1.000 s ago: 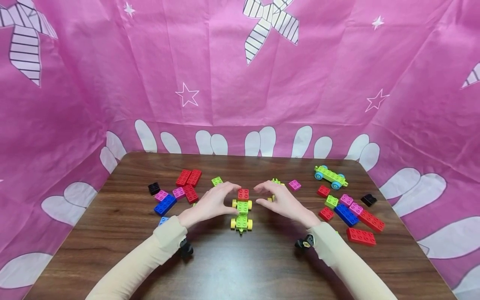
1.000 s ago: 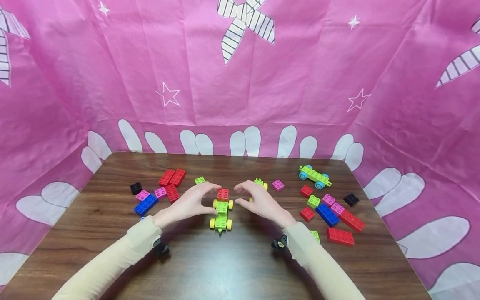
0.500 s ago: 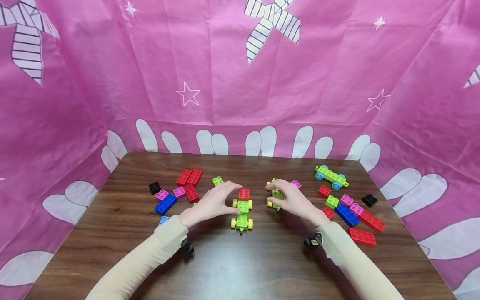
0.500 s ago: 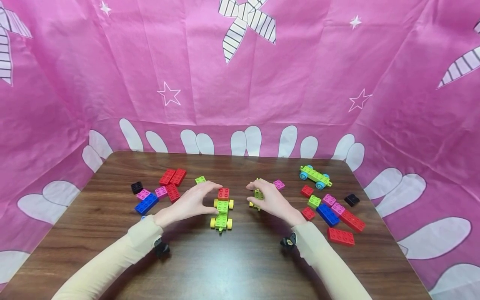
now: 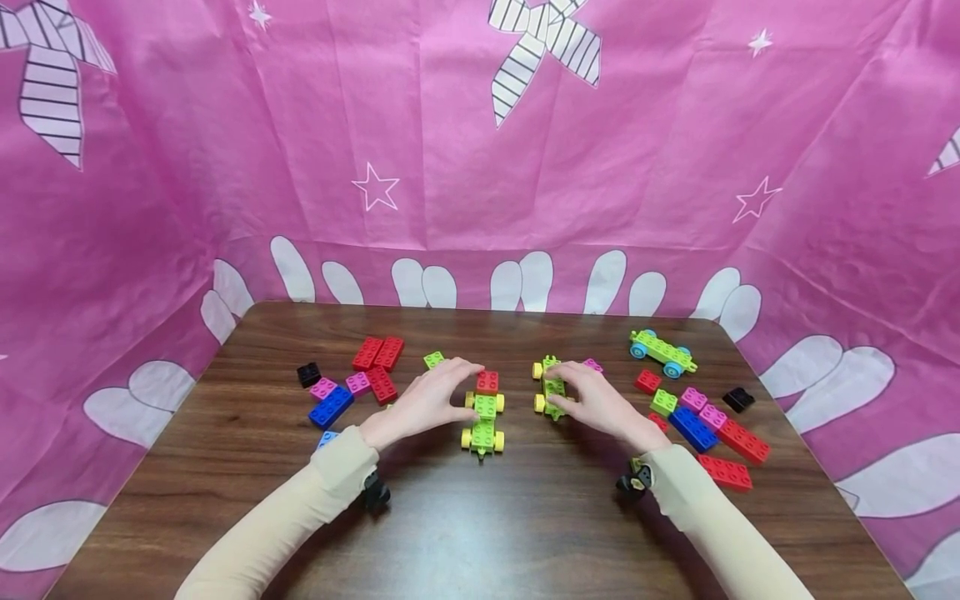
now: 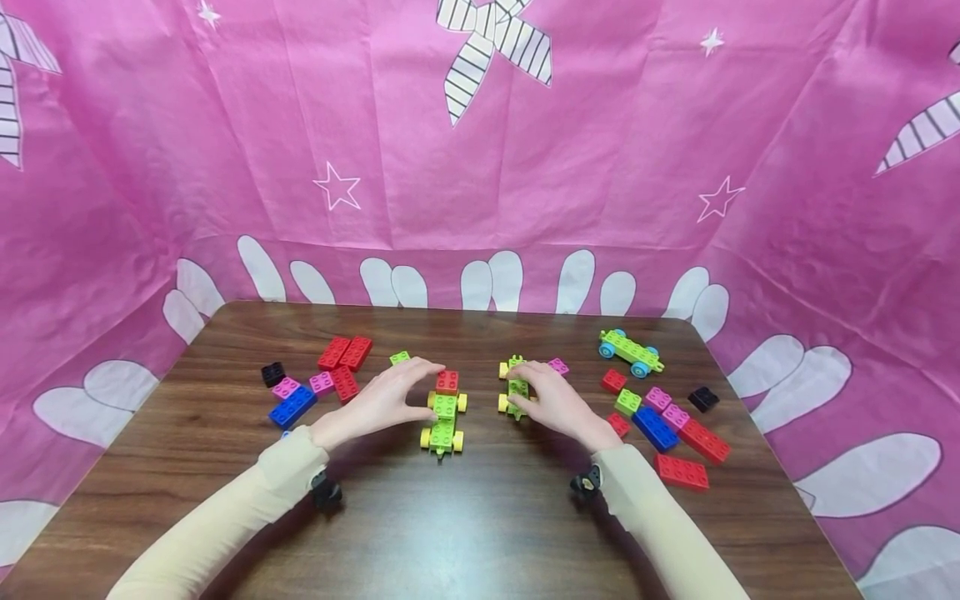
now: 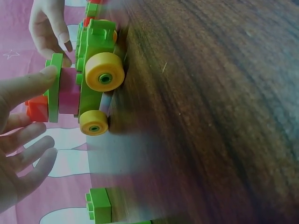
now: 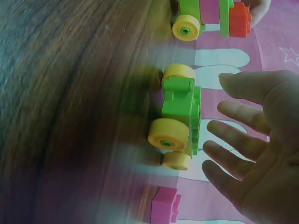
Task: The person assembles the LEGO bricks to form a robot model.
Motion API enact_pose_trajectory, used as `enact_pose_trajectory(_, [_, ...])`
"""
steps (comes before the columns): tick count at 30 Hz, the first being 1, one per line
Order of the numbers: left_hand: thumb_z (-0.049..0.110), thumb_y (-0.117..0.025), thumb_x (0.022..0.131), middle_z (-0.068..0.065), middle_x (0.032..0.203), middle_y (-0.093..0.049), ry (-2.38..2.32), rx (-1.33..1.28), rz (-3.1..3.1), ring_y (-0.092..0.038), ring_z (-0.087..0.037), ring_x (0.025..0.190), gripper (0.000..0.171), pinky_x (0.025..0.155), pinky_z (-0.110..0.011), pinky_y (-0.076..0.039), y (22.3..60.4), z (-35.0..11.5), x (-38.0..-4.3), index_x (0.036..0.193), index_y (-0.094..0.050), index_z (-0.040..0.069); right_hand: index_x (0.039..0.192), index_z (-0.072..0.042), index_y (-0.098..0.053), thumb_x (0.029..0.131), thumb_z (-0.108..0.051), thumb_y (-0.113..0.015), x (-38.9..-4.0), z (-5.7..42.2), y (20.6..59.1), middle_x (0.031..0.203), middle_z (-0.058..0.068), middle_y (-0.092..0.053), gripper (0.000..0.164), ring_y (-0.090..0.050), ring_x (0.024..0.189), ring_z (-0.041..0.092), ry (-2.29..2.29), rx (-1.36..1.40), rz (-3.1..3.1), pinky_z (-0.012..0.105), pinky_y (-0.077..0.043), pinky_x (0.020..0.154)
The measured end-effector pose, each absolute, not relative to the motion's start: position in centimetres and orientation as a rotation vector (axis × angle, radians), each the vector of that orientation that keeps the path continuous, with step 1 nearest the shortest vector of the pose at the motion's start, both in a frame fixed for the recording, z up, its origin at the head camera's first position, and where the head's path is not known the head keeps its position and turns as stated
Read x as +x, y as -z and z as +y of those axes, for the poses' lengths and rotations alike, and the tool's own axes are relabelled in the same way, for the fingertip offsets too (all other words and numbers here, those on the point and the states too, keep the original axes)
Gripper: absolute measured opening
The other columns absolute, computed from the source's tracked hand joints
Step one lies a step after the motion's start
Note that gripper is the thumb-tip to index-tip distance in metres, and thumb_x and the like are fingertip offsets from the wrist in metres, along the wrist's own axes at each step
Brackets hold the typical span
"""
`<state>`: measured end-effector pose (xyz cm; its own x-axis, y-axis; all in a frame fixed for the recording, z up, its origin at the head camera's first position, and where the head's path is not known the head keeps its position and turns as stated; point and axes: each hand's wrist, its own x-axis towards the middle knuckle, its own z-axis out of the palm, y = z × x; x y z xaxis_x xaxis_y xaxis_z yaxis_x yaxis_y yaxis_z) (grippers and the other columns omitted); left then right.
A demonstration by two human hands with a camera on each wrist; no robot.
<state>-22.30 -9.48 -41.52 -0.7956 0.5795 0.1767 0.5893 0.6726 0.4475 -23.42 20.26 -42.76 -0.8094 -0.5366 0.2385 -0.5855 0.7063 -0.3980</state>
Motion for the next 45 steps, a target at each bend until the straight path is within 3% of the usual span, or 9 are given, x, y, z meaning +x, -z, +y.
enact_pose_trajectory(10, [0.034, -0.077, 0.076, -0.001, 0.129, -0.054, 0.736, -0.978, -2.795, -0.052, -0.018, 0.119, 0.067, 0.094, -0.039, -0.050, 41.6, -9.2, -22.9, 0.133, -0.049, 0.015, 0.115, -0.006, -0.063, 0.085, -0.021, -0.068, -23.5, 20.8, 42.7, 0.122, 0.012, -0.061, 0.034, -0.056, 0.117, 0.029, -0.670, 0.897, -2.893, 0.049, -0.044, 0.100])
enact_pose_trajectory(16, [0.029, -0.078, 0.075, 0.000, 0.133, -0.051, 0.648, -1.019, -2.737, -0.051, -0.018, 0.119, 0.064, 0.090, -0.038, -0.052, 41.6, -9.0, -23.5, 0.131, -0.052, 0.018, 0.114, -0.006, -0.064, 0.085, -0.020, -0.068, -23.4, 20.8, 42.6, 0.120, 0.013, -0.062, 0.033, -0.057, 0.115, 0.029, -0.688, 0.915, -2.897, 0.048, -0.046, 0.098])
enact_pose_trajectory(30, [0.029, -0.078, 0.075, -0.002, 0.130, -0.055, 0.519, -1.014, -2.705, -0.053, -0.018, 0.115, 0.063, 0.092, -0.033, -0.050, 41.4, -8.6, -24.5, 0.130, -0.052, 0.013, 0.113, -0.007, -0.063, 0.081, -0.017, -0.072, -23.3, 21.1, 42.7, 0.114, 0.008, -0.065, 0.034, -0.060, 0.108, 0.023, -0.734, 0.905, -2.858, 0.044, -0.050, 0.092])
enact_pose_trajectory(38, [0.026, -0.078, 0.075, -0.001, 0.126, -0.057, 0.478, -1.041, -2.649, -0.054, -0.017, 0.111, 0.060, 0.085, -0.032, -0.053, 41.6, -8.4, -25.1, 0.128, -0.054, 0.011, 0.124, -0.001, -0.057, 0.079, -0.024, -0.074, -23.3, 21.5, 42.2, 0.128, 0.016, -0.058, 0.053, -0.054, 0.119, 0.031, -0.679, 0.902, -2.950, 0.050, -0.044, 0.100])
enact_pose_trajectory(45, [0.025, -0.077, 0.076, -0.003, 0.127, -0.057, 0.427, -1.034, -2.639, -0.054, -0.018, 0.110, 0.060, 0.087, -0.032, -0.052, 41.6, -8.1, -25.9, 0.129, -0.054, 0.009, 0.131, -0.002, -0.051, 0.077, -0.029, -0.076, -23.3, 21.7, 41.7, 0.136, 0.019, -0.051, 0.065, -0.047, 0.127, 0.035, -0.683, 0.895, -3.048, 0.053, -0.040, 0.103])
